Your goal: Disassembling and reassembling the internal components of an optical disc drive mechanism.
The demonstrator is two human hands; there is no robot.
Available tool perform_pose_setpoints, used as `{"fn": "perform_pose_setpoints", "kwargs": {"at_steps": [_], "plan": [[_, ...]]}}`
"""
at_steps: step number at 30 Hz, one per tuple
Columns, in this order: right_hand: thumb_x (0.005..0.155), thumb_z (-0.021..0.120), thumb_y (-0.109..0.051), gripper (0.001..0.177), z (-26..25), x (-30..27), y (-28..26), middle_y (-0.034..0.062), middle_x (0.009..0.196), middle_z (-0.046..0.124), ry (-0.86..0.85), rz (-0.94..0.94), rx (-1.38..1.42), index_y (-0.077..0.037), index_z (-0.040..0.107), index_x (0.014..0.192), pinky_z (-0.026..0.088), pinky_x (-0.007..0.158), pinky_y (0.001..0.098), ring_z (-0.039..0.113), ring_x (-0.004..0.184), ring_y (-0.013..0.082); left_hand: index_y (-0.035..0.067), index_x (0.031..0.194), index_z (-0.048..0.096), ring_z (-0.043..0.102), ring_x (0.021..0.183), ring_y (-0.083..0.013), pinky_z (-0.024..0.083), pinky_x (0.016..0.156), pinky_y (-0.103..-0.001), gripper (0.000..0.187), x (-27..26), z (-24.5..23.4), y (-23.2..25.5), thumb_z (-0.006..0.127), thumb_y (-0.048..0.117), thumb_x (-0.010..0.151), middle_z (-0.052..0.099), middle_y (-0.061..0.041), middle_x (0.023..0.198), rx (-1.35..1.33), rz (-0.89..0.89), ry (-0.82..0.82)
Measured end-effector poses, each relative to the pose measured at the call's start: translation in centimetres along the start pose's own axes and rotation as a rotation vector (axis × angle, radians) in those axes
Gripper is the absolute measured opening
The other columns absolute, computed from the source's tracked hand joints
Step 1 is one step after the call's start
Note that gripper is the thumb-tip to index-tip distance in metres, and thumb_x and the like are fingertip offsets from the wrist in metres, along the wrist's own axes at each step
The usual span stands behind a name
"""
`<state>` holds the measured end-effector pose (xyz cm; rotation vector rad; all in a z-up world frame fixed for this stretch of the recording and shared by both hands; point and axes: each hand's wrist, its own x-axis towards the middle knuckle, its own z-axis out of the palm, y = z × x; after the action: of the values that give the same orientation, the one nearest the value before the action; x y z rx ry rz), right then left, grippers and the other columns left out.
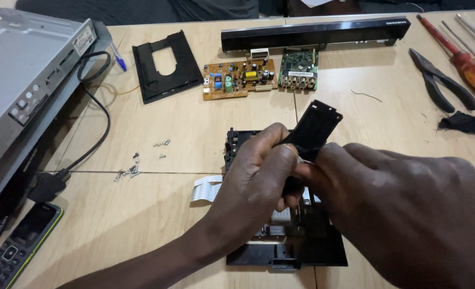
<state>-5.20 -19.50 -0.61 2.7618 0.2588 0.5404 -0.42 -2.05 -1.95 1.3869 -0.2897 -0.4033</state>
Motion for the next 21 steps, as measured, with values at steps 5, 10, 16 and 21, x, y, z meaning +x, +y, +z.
{"fn": "perform_pose_setpoints", "kwargs": {"at_steps": [5, 10, 16, 21], "plan": [[0.106, 0.049, -0.065, 0.042, -0.3, -0.3, -0.9, -0.0161, 0.068, 0.066, -0.018, 0.049, 0.033, -0.033, 0.054, 0.079, 0.039, 0.035, 0.0466, 0.068, 0.048, 0.0274, 0.011, 0.093, 0.044, 0.052, 0.057, -0.0132, 0.039, 0.047, -0.027, 0.016, 0.0, 0.0, -0.5, 0.046, 0.025, 0.098, 0.066, -0.009, 0.079, -0.132, -0.027, 0.008], [0.105, 0.053, -0.061, 0.033, -1.1, -0.1, -1.8, -0.0153, 0.067, 0.068, 0.038, 0.120, 0.182, -0.032, 0.059, 0.089, 0.038, 0.033, 0.0450, 0.066, 0.044, 0.0277, 0.010, 0.092, 0.044, 0.046, 0.054, -0.0129, 0.036, 0.046, -0.030, 0.014, -0.2, -0.1, 0.0, 0.042, 0.023, 0.096, 0.055, -0.004, 0.065, -0.143, 0.068, -0.046], [0.087, 0.083, -0.053, 0.036, -0.6, 0.5, -1.4, -0.0043, 0.056, 0.066, 0.140, 0.152, 0.507, -0.023, 0.066, 0.079, 0.042, 0.046, 0.0414, 0.060, 0.045, 0.0215, 0.010, 0.086, 0.043, 0.041, 0.055, -0.0144, 0.037, 0.048, -0.032, 0.016, -0.2, 0.2, 0.5, 0.043, 0.024, 0.095, 0.046, -0.004, 0.074, -0.190, -0.050, 0.081], [0.087, 0.078, -0.040, 0.019, -1.5, 1.4, -0.8, -0.0043, 0.057, 0.066, 0.020, 0.139, 0.701, -0.023, 0.070, 0.081, 0.043, 0.048, 0.0375, 0.056, 0.044, 0.0166, 0.014, 0.081, 0.034, 0.041, 0.058, -0.0142, 0.035, 0.044, -0.029, 0.017, 0.2, 0.0, 0.8, 0.042, 0.021, 0.094, 0.038, -0.004, 0.076, -0.215, -0.027, 0.064]]}}
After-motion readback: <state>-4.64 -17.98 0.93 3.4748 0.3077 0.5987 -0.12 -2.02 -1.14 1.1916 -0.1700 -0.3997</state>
